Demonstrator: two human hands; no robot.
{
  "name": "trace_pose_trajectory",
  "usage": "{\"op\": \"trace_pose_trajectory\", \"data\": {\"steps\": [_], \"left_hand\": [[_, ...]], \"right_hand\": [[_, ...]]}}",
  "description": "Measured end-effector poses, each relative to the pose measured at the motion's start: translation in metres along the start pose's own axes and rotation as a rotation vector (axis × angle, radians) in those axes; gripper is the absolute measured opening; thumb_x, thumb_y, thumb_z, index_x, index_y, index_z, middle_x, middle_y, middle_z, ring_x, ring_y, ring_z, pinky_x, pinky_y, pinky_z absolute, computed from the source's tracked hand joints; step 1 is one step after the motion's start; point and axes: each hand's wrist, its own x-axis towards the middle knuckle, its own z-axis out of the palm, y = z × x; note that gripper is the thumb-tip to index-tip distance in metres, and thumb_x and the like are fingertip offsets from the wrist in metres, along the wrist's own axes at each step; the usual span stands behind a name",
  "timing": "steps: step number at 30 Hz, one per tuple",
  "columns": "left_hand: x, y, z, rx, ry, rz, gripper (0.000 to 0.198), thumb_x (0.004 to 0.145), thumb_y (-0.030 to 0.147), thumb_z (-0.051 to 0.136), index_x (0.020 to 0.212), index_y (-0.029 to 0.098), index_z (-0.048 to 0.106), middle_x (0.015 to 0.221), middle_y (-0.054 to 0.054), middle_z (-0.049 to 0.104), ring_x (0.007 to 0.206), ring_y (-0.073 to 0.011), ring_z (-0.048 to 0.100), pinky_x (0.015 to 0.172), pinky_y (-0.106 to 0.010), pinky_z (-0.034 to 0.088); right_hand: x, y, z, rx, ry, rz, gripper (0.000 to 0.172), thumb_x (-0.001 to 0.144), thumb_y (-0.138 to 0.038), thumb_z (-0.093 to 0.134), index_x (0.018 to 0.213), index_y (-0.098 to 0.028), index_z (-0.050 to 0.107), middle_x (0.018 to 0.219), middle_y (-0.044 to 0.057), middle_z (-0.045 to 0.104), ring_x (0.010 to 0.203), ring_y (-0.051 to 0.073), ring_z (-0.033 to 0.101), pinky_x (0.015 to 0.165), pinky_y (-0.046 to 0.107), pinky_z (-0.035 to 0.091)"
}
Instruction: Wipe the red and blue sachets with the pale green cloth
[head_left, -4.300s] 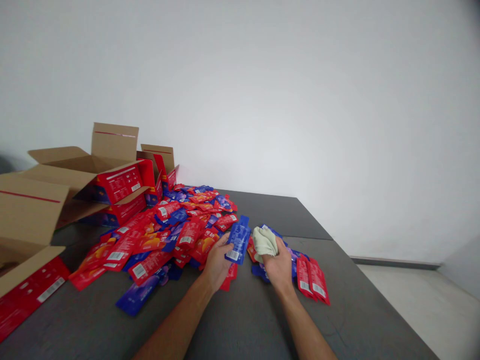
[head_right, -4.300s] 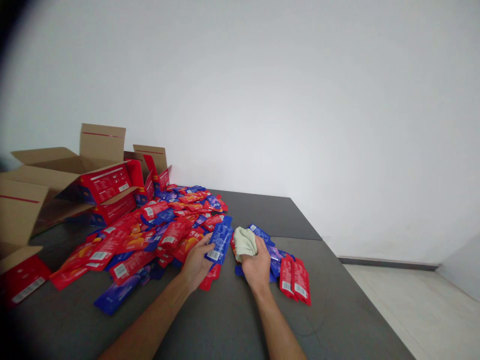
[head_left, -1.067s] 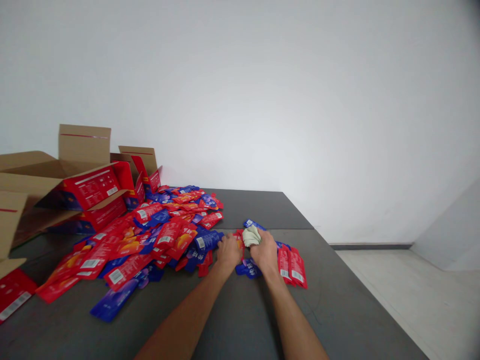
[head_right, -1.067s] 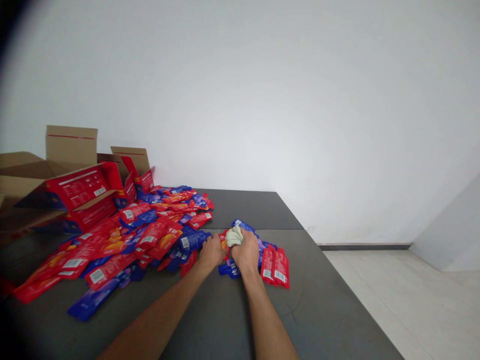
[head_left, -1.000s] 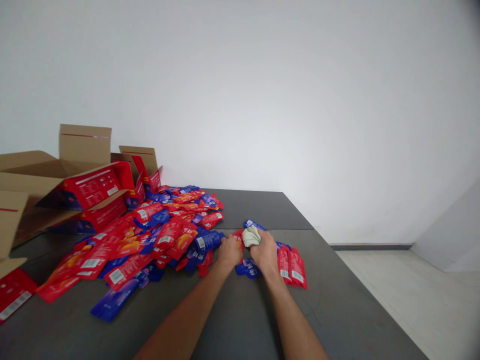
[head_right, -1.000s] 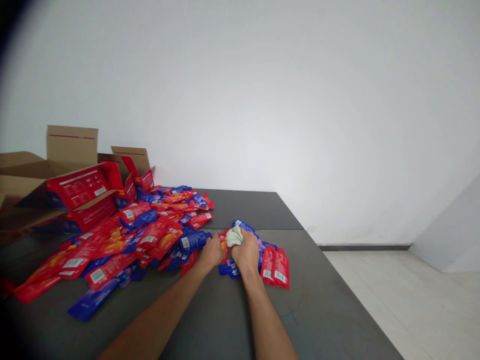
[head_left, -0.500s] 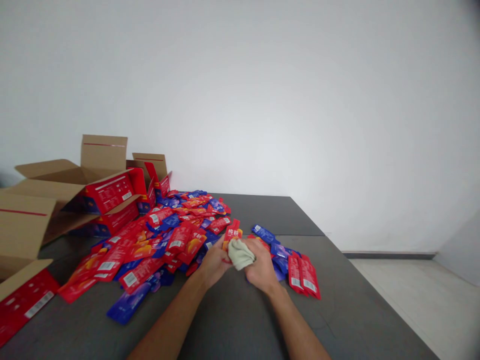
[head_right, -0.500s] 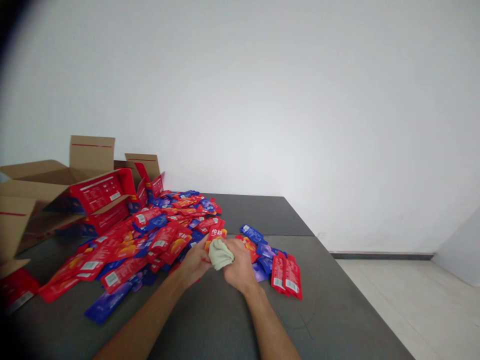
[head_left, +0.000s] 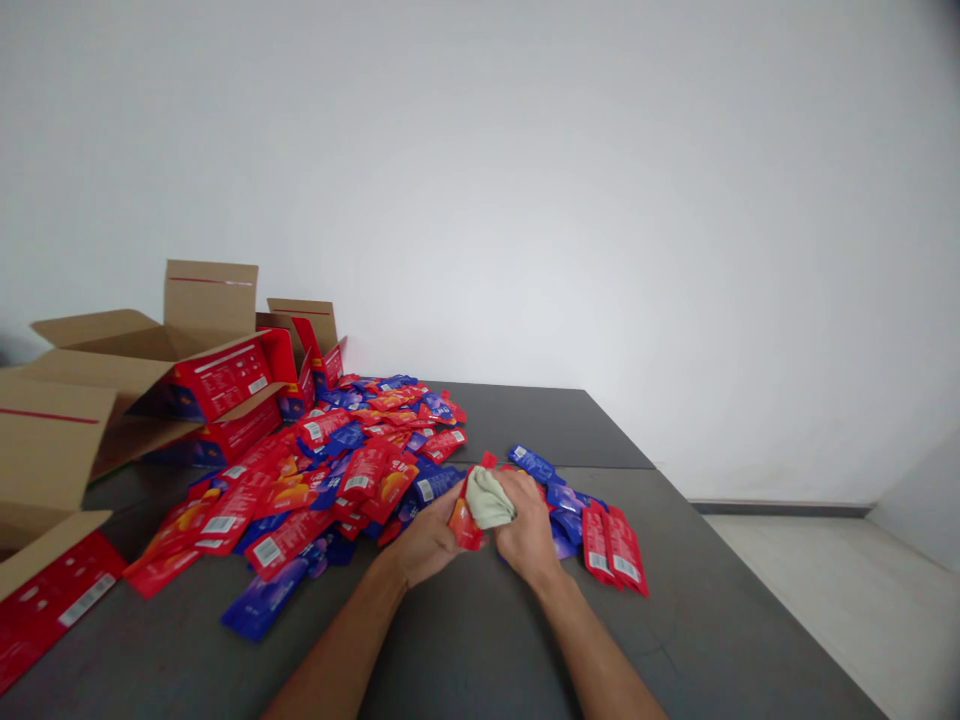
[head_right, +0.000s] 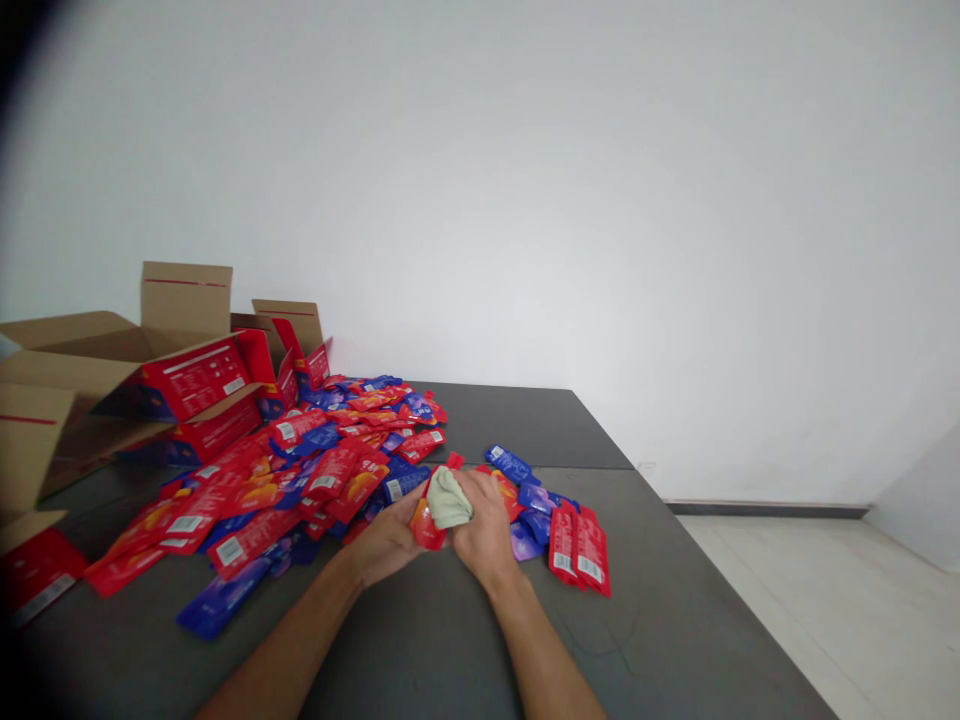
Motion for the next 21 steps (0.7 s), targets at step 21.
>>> {"op": "trace_pose_trajectory", "data": {"steps": [21], "left_hand": [[0.013,-0.001,-0.014,-0.204,0.145,0.062,0.048,0.067,0.021,0.080,0.113,0.015,0.067,0.106,-0.012,0.073,0.098,-0.0257,0.069,0.087,-0.037,0.052]], "right_hand": [[0.007,-0.015,-0.004,0.137,-0.016,0.076,0.030,0.090,-0.026,0.061,0.118,-0.024,0.070,0.110,0.009,0.071,0.098,0.025,0.066,0.088,0.039,0.054]]}}
